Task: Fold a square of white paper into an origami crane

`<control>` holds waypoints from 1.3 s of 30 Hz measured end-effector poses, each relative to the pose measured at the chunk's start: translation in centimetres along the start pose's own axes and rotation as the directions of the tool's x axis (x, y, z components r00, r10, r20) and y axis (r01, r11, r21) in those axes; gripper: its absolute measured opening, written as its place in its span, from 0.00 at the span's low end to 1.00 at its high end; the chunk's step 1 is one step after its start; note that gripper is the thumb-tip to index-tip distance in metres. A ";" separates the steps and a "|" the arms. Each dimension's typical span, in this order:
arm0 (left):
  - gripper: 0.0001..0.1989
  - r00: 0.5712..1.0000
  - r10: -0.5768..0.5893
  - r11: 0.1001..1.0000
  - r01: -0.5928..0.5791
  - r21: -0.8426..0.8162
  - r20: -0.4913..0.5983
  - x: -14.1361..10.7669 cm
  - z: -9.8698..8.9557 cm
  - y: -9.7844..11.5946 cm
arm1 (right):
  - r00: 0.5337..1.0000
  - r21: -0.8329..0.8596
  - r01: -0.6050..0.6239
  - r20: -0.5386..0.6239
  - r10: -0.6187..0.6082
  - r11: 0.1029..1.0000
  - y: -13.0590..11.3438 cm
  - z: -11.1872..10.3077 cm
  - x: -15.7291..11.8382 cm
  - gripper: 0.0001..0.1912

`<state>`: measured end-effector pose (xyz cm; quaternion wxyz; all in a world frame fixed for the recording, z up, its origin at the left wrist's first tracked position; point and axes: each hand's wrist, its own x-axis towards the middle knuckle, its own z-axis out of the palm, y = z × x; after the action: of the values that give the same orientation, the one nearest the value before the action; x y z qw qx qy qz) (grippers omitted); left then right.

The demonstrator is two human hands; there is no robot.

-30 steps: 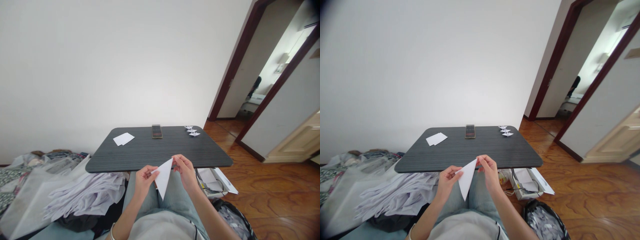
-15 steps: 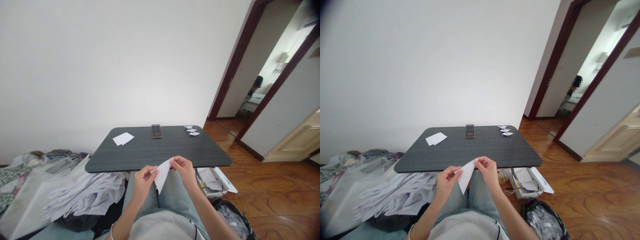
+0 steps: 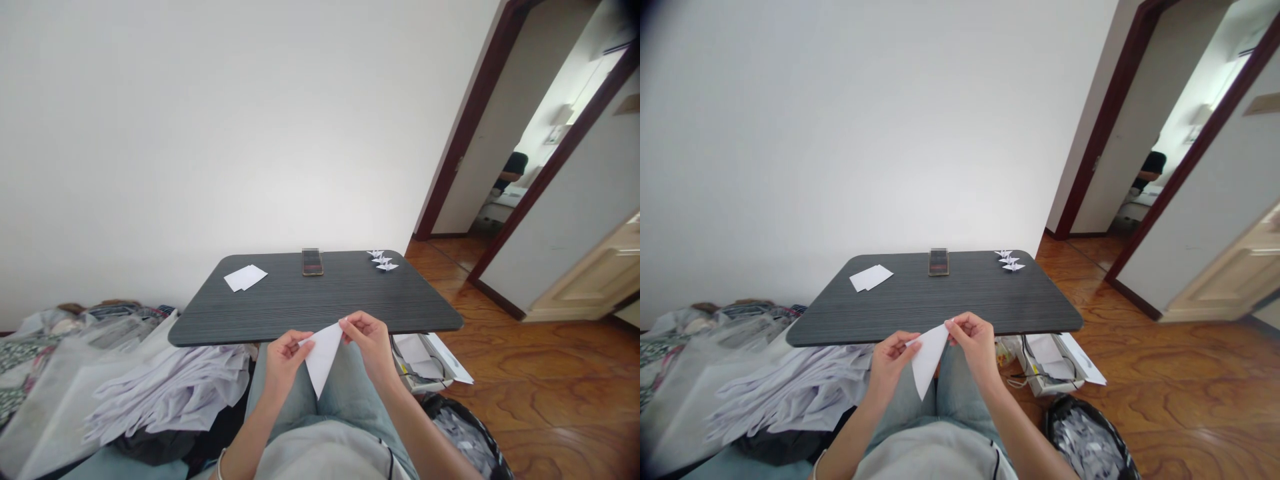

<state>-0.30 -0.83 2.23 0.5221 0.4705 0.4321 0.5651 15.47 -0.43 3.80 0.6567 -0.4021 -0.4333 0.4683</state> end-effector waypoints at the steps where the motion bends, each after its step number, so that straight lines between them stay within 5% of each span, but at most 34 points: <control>1: 0.11 1.000 -0.004 1.000 0.004 -0.005 0.004 0.0 0.0 0.0 | 1.000 -0.002 0.002 0.000 -0.002 1.000 -0.1 0.0 0.0 0.10; 13: 0.13 0.999 -0.011 1.000 0.011 -0.008 0.036 -0.2 -0.3 0.4 | 0.998 0.008 0.009 0.055 -0.010 1.000 -1.3 -0.3 -0.6 0.09; 27: 0.13 0.997 0.015 0.996 -0.022 0.087 0.075 -0.1 0.5 0.8 | 1.000 0.000 0.001 -0.011 -0.001 1.000 -0.7 -0.1 -0.2 0.10; 39: 0.11 1.000 0.011 0.997 -0.013 0.070 0.027 -0.1 0.4 0.6 | 0.999 0.023 0.001 0.046 -0.002 1.000 -0.8 0.2 -0.5 0.10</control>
<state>-0.05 -0.95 2.88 0.5076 0.4987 0.4417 0.5464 15.41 -1.08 4.55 0.6514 -0.3835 -0.4433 0.4818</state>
